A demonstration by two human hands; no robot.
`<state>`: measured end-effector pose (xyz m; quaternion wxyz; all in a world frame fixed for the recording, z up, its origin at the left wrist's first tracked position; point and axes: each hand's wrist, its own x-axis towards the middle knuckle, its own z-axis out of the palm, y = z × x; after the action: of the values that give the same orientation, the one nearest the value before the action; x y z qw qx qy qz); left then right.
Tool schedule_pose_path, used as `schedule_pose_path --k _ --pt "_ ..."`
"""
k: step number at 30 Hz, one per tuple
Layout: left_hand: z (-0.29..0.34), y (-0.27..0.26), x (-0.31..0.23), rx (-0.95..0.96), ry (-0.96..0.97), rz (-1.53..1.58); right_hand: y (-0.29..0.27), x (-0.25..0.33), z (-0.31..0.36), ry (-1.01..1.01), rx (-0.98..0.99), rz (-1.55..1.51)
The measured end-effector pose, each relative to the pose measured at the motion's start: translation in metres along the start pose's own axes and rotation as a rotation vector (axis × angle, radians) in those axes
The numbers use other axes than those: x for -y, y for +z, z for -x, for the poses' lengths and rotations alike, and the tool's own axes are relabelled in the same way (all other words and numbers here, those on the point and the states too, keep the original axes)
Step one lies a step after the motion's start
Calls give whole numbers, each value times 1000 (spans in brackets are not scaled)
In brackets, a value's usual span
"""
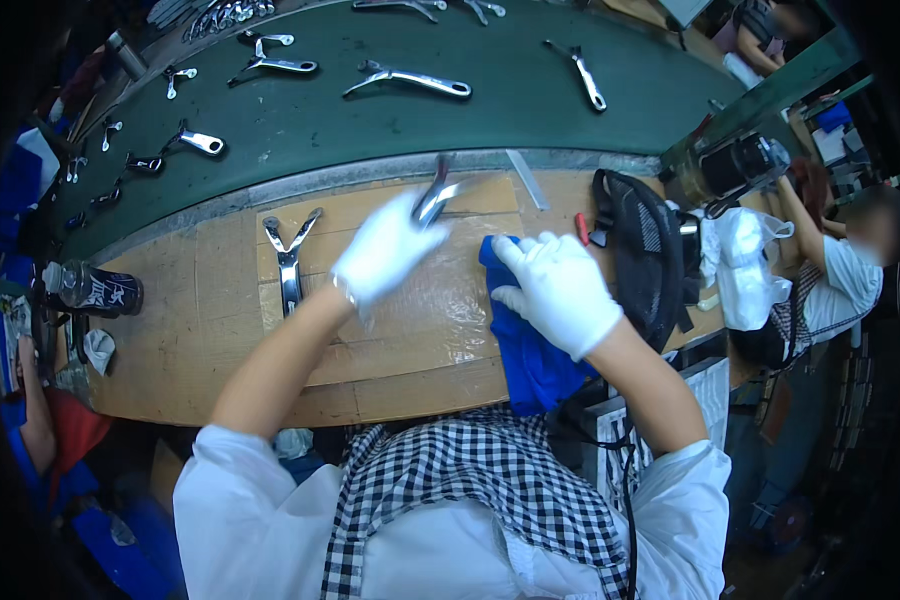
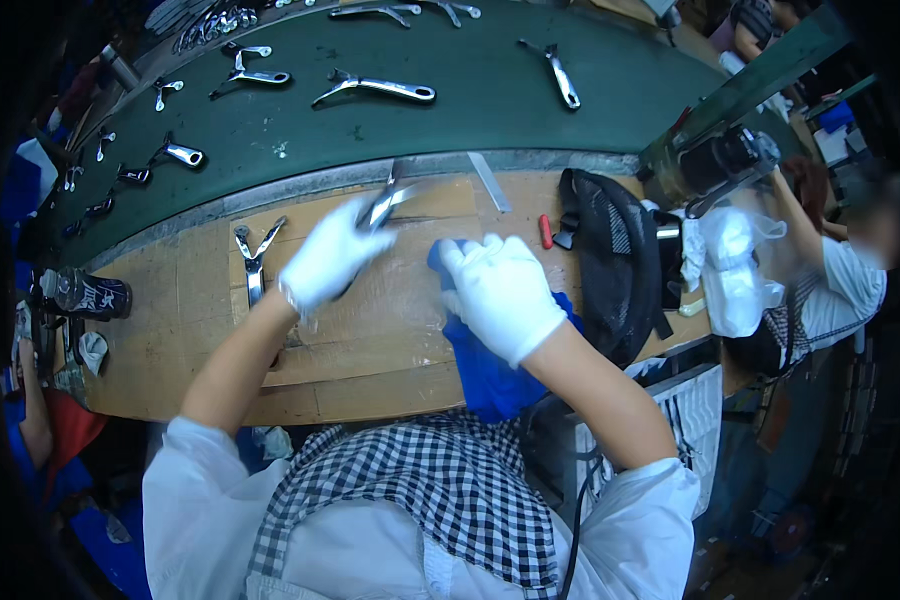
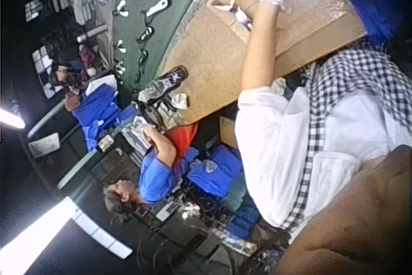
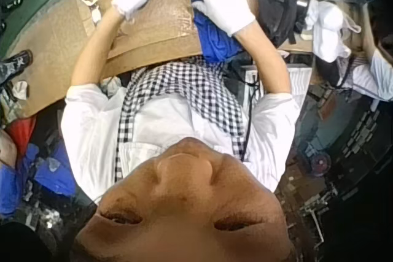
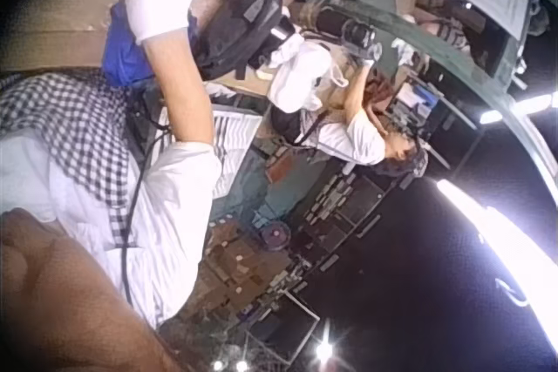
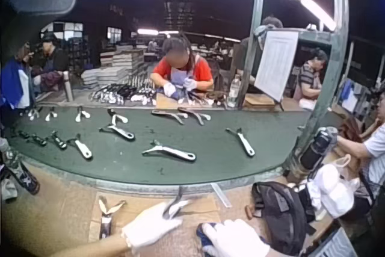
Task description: The person cleans metal handles by wiping them down with a blue cloth.
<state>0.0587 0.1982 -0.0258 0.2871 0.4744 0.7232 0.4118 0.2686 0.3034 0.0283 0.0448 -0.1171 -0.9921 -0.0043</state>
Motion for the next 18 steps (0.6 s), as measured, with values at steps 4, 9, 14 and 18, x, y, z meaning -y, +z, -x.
schedule_pose_path --k 4,9,14,18 --pt "-129 -13 -22 -24 57 368 -101 35 -3 -52 -11 48" --pt "-236 -6 38 -93 13 -618 -156 20 33 -358 -86 121" --pt "-210 -12 31 -156 -19 -619 -141 28 38 -77 -156 59" --pt "-183 7 5 -118 -104 -672 -149 -7 56 -493 -278 404"
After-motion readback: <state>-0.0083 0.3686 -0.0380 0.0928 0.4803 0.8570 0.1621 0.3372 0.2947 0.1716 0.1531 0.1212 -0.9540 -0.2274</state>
